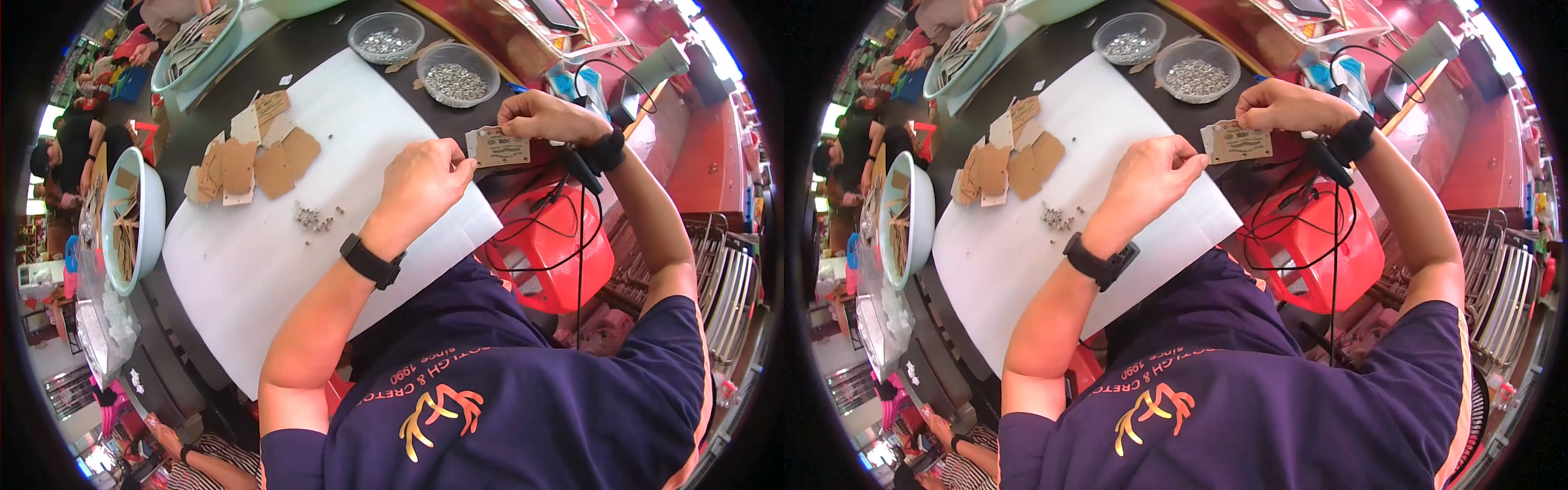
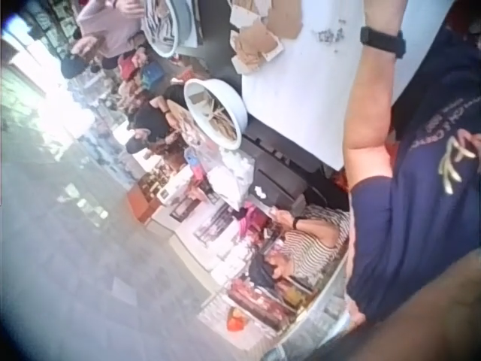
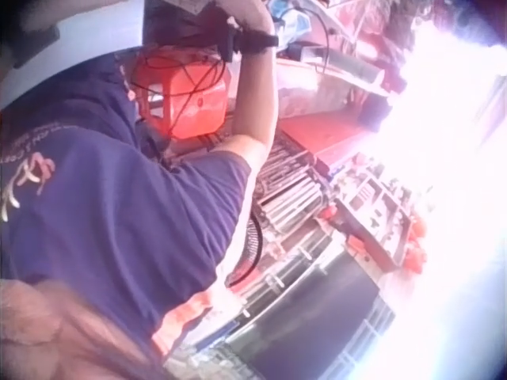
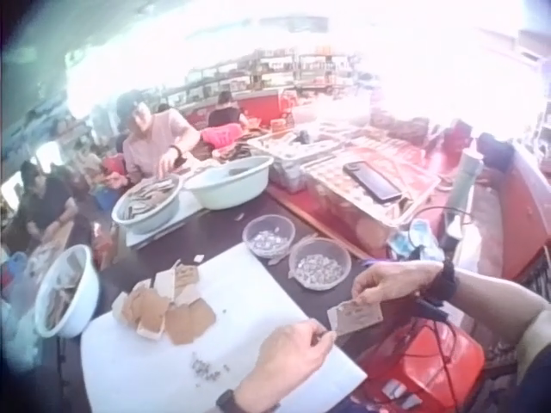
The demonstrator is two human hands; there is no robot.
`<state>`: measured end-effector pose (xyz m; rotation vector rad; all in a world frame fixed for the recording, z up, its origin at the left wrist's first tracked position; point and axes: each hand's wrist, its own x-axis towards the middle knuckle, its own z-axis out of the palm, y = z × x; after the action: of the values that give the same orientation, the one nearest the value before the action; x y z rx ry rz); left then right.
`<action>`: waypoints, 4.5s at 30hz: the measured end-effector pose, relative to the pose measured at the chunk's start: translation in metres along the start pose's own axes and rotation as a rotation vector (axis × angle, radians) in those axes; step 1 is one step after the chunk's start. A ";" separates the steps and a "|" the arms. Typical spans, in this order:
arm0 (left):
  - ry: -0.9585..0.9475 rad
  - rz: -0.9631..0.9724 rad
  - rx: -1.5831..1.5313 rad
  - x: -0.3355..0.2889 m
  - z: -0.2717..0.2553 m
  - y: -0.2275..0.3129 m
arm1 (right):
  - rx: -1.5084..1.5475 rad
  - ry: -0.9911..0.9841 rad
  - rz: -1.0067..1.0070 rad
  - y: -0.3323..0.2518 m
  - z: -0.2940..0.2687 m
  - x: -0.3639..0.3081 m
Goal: Attaching small metal rivets or eyelets to leather tags for shoes by hand.
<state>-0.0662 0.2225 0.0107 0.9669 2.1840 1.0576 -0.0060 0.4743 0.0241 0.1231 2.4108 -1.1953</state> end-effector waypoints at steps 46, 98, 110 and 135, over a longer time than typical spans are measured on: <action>-0.020 0.552 0.568 0.016 0.027 -0.009 | 0.118 -0.137 0.555 -0.028 -0.003 0.043; 0.973 0.061 -1.204 -0.223 -0.048 -0.073 | 0.521 -0.468 -0.155 -0.214 0.217 0.036; 1.189 0.035 -1.311 -0.273 -0.054 -0.137 | -0.109 -0.240 -0.559 -0.298 0.237 0.184; 1.139 0.014 -1.295 -0.274 -0.052 -0.139 | -0.570 0.117 -0.783 -0.290 0.298 0.243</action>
<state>0.0121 -0.0759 -0.0342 -0.3460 1.3838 2.8728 -0.1984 0.0350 -0.0235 -1.0252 2.8919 -0.7059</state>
